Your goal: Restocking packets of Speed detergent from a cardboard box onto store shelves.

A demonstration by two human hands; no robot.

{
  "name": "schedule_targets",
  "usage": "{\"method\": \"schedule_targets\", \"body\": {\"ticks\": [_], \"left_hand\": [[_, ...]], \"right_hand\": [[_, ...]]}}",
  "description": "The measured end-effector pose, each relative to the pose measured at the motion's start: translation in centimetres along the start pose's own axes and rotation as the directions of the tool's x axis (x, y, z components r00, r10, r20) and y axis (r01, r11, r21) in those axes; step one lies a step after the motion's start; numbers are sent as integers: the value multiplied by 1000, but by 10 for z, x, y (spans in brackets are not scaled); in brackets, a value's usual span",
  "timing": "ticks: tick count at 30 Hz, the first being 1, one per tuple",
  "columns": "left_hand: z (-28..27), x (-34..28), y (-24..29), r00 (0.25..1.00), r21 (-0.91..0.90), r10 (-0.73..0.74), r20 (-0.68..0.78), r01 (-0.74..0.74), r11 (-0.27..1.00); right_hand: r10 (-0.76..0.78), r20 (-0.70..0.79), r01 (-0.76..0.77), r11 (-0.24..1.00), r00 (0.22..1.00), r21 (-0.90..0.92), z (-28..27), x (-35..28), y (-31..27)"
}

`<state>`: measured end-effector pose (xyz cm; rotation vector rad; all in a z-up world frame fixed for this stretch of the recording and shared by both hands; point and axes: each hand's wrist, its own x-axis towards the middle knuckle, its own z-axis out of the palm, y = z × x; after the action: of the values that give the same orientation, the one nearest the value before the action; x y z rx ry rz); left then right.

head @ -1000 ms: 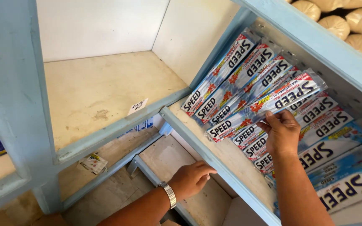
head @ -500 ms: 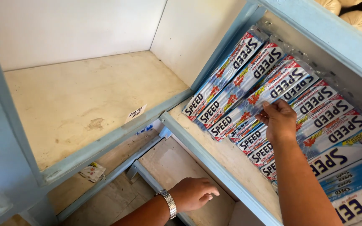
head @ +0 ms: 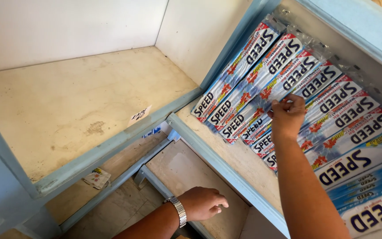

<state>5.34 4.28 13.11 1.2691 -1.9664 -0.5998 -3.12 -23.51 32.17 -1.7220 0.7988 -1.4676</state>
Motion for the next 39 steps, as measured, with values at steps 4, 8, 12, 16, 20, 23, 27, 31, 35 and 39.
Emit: {"method": "schedule_targets", "body": {"ticks": [4,8,12,16,20,23,27,31,35,39], "left_hand": [[2,0,-7,997,9,-33,68,33,999],[4,-3,-12,996,16,-62,71,61,998],[7,-3,-18,993,27,-69,96,67,997],[4,-4,-13,993,50,-79,90,74,996],[12,-4,-11,994,101,-50,100,40,994],[19,1,-11,997,100,-58,47,54,994],[29,2,13,979,107,-110,171,93,990],[54,8,40,965,132,-59,256,26,991],[69,18,56,951,200,-81,299,21,980],[92,22,68,917,261,-115,382,12,965]], "right_hand": [[-123,2,122,978,992,-171,5,-9,15],[-69,27,73,965,997,-254,13,-38,-15],[-53,8,53,962,999,-268,7,-94,-28],[-449,322,540,787,834,-300,-28,-207,-35],[-687,617,882,470,383,-24,-77,-314,-8],[-589,565,771,620,578,-142,-129,-369,79],[121,547,274,765,828,-583,-215,-467,196],[529,425,-49,667,734,-744,-275,-557,238],[852,299,-52,355,430,-934,-293,-580,270],[816,430,75,437,386,-896,-283,-603,283]]}}
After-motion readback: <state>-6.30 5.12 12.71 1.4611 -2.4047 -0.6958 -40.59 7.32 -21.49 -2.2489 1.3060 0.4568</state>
